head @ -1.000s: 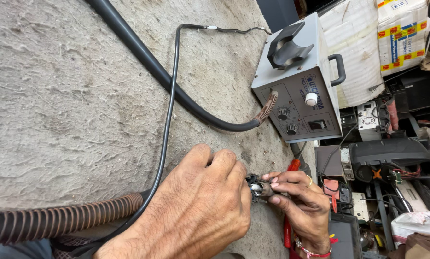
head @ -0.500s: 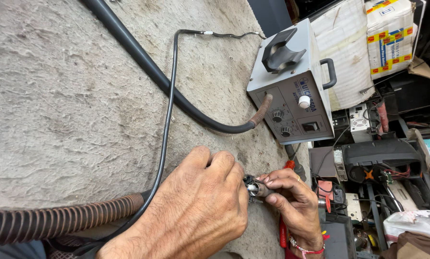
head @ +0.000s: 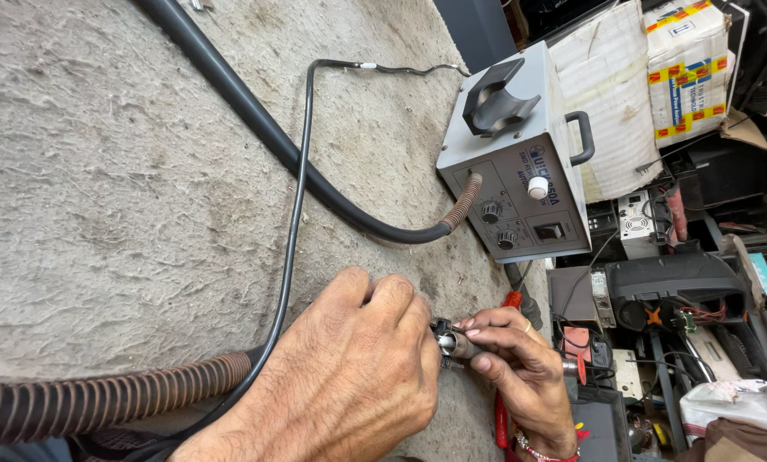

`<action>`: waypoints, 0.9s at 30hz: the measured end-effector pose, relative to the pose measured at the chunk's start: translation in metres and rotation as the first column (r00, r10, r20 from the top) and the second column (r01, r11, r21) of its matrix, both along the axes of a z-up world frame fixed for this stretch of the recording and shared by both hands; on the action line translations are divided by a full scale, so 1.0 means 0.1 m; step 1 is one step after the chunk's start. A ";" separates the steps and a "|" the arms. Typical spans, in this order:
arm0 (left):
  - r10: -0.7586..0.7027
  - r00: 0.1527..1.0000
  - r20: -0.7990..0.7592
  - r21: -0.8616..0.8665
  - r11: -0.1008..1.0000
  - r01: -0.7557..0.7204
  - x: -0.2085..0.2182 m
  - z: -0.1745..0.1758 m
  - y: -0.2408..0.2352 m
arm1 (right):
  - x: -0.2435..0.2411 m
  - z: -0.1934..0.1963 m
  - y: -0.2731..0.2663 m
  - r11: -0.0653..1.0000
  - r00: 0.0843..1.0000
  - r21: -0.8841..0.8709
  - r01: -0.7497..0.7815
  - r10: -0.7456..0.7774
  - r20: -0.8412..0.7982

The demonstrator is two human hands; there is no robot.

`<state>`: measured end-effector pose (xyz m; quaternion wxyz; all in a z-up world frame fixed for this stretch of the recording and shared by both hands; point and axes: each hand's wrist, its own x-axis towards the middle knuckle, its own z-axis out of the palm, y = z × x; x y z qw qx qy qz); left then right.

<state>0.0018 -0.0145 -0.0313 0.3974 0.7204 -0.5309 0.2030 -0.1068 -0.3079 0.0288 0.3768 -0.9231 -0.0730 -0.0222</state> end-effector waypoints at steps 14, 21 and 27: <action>0.032 0.999 -0.007 -0.055 0.998 -0.032 -0.03 -0.07 -0.06 | -0.01 0.04 0.14 0.976 0.987 -0.216 -0.002 0.037 0.157; 0.039 0.999 -0.007 -0.100 0.994 -0.040 -0.03 -0.09 -0.07 | 0.00 0.03 0.20 0.941 0.977 -0.340 0.013 0.060 0.203; 0.046 0.999 -0.013 -0.115 0.992 -0.047 -0.04 -0.09 -0.07 | 0.00 0.02 0.18 0.948 0.978 -0.318 0.007 0.061 0.201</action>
